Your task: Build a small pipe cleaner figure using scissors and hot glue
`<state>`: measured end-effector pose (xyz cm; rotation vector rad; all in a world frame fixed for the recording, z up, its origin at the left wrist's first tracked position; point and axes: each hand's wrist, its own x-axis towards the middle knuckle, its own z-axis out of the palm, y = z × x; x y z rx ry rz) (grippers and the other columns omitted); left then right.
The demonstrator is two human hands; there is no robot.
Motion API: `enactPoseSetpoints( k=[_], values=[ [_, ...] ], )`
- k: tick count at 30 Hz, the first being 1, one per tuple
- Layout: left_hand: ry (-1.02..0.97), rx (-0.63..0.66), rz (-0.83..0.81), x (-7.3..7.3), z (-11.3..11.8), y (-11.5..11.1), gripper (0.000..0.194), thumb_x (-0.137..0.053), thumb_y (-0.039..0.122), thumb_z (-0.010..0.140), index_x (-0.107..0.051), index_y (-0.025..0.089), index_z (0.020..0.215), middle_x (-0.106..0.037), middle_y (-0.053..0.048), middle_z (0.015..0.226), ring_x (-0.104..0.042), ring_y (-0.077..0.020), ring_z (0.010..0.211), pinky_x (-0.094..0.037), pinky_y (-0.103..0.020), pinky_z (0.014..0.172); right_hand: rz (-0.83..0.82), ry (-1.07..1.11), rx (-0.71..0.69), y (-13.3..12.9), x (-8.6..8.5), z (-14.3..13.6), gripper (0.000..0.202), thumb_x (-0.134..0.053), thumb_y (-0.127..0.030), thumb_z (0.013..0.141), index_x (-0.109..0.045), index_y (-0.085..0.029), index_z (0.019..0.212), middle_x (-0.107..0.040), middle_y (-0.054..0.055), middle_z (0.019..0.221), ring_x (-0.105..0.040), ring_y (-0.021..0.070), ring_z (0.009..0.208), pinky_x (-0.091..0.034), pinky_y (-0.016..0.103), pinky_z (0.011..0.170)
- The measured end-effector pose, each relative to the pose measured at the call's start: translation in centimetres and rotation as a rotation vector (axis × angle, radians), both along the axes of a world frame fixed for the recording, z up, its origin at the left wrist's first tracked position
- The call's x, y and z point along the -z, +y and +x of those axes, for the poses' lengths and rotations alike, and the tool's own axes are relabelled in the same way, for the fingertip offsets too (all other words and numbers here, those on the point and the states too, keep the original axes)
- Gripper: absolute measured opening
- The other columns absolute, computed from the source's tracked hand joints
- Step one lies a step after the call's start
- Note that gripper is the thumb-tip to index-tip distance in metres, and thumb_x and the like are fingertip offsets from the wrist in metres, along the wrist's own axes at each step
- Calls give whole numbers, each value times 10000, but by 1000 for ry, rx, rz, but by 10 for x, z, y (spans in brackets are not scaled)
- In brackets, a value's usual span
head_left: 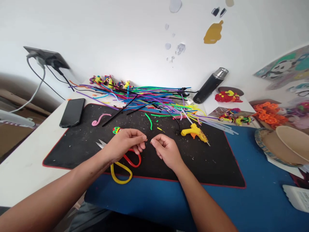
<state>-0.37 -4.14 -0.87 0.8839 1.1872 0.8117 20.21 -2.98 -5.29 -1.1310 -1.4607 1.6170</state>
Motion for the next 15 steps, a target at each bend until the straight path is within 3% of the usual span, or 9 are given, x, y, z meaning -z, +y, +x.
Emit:
enactPoseSetpoints(
  k=[4,8,11,15],
  values=[
    [-2,-82,38,-2,-22,-1,374,-903,484,734,-734,153,693,-728,-39,657,-613,-101,512,-511,-194,523,231,-189,-52,-15,-8,-13,259,-676,-457,982,-710,-213,901,-543,-54,599,-498,123,548,-384,263,572],
    [2,-146,66,0,-41,-3,378,-913,486,721,-734,154,685,-714,-40,640,-602,-105,512,-503,-196,518,480,-473,-334,-33,-25,-29,317,-748,-504,955,-744,-232,1118,-698,-11,743,-626,169,680,-449,295,682],
    [-15,-181,74,1,-50,-6,380,-925,488,702,-738,157,685,-702,-39,631,-598,-112,521,-495,-196,505,696,-719,-499,-42,-32,-42,406,-790,-493,927,-726,-200,1200,-774,92,1039,-677,272,958,-500,355,779],
    [-34,-194,81,4,-57,-12,376,-916,488,716,-737,159,690,-694,-40,632,-587,-113,520,-490,-201,501,759,-881,-557,-48,-31,-54,412,-774,-451,946,-709,-160,1231,-765,126,1118,-669,308,1045,-543,407,851]
  ],
)
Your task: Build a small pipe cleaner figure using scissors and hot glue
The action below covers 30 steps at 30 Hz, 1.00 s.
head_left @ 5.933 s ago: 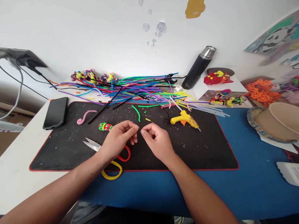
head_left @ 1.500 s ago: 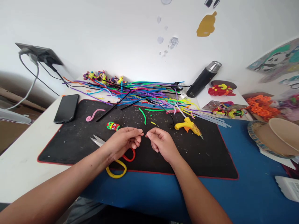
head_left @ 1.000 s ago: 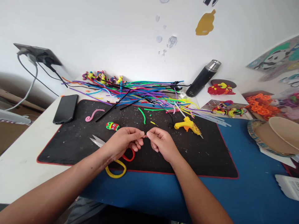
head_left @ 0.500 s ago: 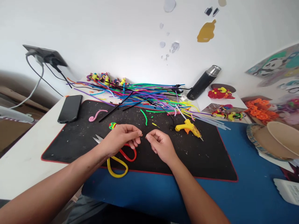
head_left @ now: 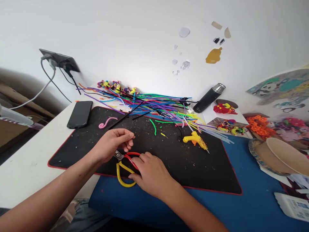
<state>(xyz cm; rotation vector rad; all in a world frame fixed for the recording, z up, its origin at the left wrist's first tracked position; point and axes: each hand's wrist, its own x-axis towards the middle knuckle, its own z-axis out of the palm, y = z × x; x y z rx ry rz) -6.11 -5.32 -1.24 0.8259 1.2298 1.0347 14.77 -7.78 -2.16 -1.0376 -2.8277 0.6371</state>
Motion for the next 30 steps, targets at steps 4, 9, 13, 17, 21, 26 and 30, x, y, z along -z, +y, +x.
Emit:
enactPoseSetpoints(
  k=[4,9,13,17,21,26,30],
  values=[
    [-11,10,1,2,-4,-4,398,-917,503,714,-725,157,672,-687,-38,624,-578,-107,513,-486,-194,496,-12,-75,18,-3,2,-11,327,-698,-368,969,-696,-134,1198,-774,142,1094,-719,307,958,-563,410,797],
    [-41,-27,16,-6,-12,-10,427,-944,534,672,-731,164,680,-694,-35,619,-590,-111,513,-502,-195,497,-106,-97,92,-3,4,-20,308,-674,-318,895,-693,-136,1142,-791,128,976,-734,283,759,-525,372,680],
    [-41,-52,71,-18,-29,-20,446,-936,562,691,-726,170,667,-683,-31,604,-587,-120,509,-495,-202,473,-401,161,262,-3,11,-14,300,-739,-263,803,-697,-209,1095,-699,-14,742,-643,176,659,-473,288,655],
    [-36,-121,81,-21,-50,-31,454,-957,574,657,-742,174,684,-680,-30,597,-601,-136,526,-484,-197,446,-906,506,362,-4,18,-4,310,-784,-278,782,-678,-208,1065,-604,-53,734,-495,98,571,-421,238,572],
    [-68,-229,23,-10,-51,-36,449,-998,542,594,-756,177,689,-685,-20,596,-602,-123,525,-492,-178,455,-1093,777,482,3,15,2,363,-847,-367,745,-675,-202,1020,-596,-40,745,-479,95,576,-389,221,529],
    [-174,-141,-56,5,-20,-33,381,-979,481,666,-830,175,838,-815,-130,1086,-758,-254,993,-645,-271,766,-1287,964,551,11,9,6,453,-892,-502,737,-630,-199,948,-567,-55,643,-302,51,461,-173,185,417],
    [-289,-100,-52,5,3,-23,342,-993,445,654,-811,174,756,-819,-102,982,-761,-237,948,-635,-333,899,-1393,994,519,10,10,10,461,-891,-505,769,-605,-196,957,-573,-57,630,-235,27,438,-145,184,419]
  ],
)
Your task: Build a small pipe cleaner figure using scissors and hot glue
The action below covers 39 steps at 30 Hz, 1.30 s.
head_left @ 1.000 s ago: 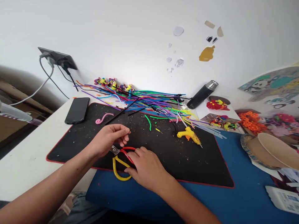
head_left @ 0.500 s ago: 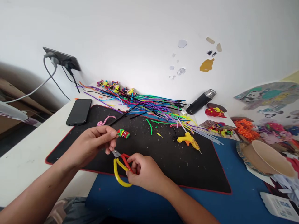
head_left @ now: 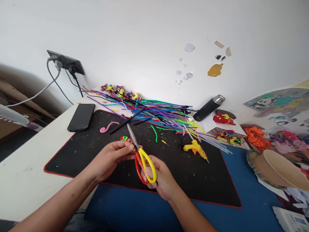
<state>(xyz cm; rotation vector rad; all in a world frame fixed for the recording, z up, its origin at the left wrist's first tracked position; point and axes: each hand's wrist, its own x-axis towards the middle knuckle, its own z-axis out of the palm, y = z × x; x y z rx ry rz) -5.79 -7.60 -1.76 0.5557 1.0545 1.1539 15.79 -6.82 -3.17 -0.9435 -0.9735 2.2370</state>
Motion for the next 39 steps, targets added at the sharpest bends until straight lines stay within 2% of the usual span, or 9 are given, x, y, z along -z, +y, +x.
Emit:
enactPoseSetpoints(
  k=[3,6,10,14,19,23,29,35,39],
  values=[
    [42,28,32,-2,10,7,349,-994,457,651,-814,176,753,-797,-59,856,-739,-187,817,-619,-302,874,-1,41,32,2,4,6,545,-874,-578,773,-592,-206,1053,-590,-54,631,-253,34,415,-147,188,406],
    [135,115,103,-4,19,10,353,-947,502,713,-818,178,766,-795,-56,834,-715,-174,787,-589,-270,831,70,41,54,6,9,11,599,-828,-663,807,-573,-206,1097,-593,-47,613,-350,63,425,-213,195,410],
    [260,188,198,-6,25,12,318,-872,503,807,-819,190,814,-799,-47,854,-692,-174,809,-548,-263,830,118,51,49,10,15,14,559,-803,-666,846,-533,-211,1028,-601,-44,617,-461,83,450,-290,192,431],
    [277,214,227,-9,28,16,318,-843,507,833,-811,191,841,-799,-40,883,-684,-185,827,-534,-286,847,130,71,63,13,16,15,560,-803,-659,852,-542,-195,1026,-651,-22,636,-557,107,442,-334,186,409],
    [293,266,250,-17,34,19,323,-788,509,883,-779,192,822,-775,-18,798,-665,-178,768,-521,-297,828,105,153,97,16,16,15,556,-766,-659,890,-547,-187,1085,-762,58,785,-682,146,498,-355,173,403],
    [330,276,251,-20,38,23,314,-790,512,877,-783,201,833,-778,-13,828,-671,-182,801,-514,-298,852,95,205,72,18,16,18,567,-756,-655,901,-560,-192,1165,-778,58,828,-603,109,405,-366,184,382],
    [355,217,219,-18,35,30,322,-795,524,865,-776,203,889,-811,-56,1042,-712,-241,1019,-498,-340,974,176,219,84,23,10,25,546,-641,-664,985,-620,-159,1192,-686,-3,688,-375,29,319,-253,170,356],
    [502,258,246,-25,38,30,383,-747,572,869,-756,192,824,-761,-45,851,-633,-195,798,-491,-306,771,202,136,190,30,7,25,388,-706,-533,991,-630,-174,1119,-591,-74,616,-374,34,310,-297,164,342],
    [470,321,258,-26,43,28,367,-734,547,870,-741,185,804,-740,-39,816,-611,-182,769,-487,-299,760,159,158,220,34,8,21,403,-720,-549,973,-632,-172,1087,-571,-88,584,-383,37,297,-292,159,329]
  ],
)
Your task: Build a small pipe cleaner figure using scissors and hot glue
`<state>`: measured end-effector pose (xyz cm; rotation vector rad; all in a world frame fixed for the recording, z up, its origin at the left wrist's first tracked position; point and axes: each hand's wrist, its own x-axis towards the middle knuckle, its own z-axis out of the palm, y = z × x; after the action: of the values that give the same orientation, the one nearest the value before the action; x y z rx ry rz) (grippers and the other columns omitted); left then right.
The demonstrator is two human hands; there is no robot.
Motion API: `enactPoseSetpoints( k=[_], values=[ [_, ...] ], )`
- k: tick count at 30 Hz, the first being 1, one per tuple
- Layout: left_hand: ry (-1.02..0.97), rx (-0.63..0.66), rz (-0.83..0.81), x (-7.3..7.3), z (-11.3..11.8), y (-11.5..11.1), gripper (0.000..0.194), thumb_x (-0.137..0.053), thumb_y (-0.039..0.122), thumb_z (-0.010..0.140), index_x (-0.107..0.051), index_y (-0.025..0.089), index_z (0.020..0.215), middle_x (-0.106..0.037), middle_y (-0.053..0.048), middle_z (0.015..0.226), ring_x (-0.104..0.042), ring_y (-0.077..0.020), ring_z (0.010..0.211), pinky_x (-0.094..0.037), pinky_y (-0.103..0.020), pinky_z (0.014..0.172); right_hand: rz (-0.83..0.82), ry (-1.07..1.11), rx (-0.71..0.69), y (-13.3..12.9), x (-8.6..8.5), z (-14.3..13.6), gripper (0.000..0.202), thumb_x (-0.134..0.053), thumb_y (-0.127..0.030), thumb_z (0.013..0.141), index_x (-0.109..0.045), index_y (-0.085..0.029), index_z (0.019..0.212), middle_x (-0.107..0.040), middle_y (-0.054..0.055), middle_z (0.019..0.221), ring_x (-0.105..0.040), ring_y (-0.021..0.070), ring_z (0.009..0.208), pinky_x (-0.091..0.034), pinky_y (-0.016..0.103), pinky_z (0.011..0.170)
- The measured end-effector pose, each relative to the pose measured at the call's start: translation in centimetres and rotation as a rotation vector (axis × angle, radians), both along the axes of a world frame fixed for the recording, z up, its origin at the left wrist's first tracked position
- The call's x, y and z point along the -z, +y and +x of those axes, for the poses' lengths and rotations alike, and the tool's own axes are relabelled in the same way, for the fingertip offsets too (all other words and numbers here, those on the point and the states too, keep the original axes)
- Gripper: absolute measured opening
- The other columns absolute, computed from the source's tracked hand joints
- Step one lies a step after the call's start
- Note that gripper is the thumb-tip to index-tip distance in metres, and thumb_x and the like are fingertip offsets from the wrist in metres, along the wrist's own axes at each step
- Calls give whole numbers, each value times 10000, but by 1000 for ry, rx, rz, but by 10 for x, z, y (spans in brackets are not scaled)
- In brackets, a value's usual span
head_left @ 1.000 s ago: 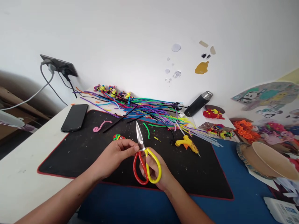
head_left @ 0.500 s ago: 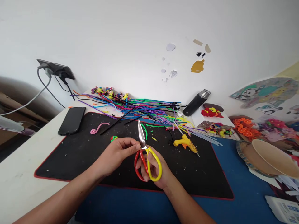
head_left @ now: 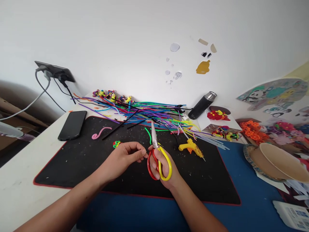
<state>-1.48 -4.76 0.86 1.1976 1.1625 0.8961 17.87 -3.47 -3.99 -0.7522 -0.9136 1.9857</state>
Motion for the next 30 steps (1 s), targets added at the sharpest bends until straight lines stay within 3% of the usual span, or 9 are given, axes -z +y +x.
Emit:
enactPoseSetpoints(
  k=[13,30],
  values=[
    [-4,46,-20,3,4,-1,363,-730,541,862,-734,181,813,-688,-21,776,-589,-180,763,-478,-303,760,-40,15,-37,-2,6,-7,448,-790,-561,906,-625,-176,1061,-561,-99,559,-389,44,289,-276,160,310],
    [53,64,-33,4,3,0,387,-708,562,864,-740,179,815,-699,-28,776,-610,-194,769,-492,-303,758,-21,-5,-29,-3,10,-8,407,-762,-538,941,-628,-173,1060,-558,-97,562,-388,43,295,-297,161,314]
  ],
)
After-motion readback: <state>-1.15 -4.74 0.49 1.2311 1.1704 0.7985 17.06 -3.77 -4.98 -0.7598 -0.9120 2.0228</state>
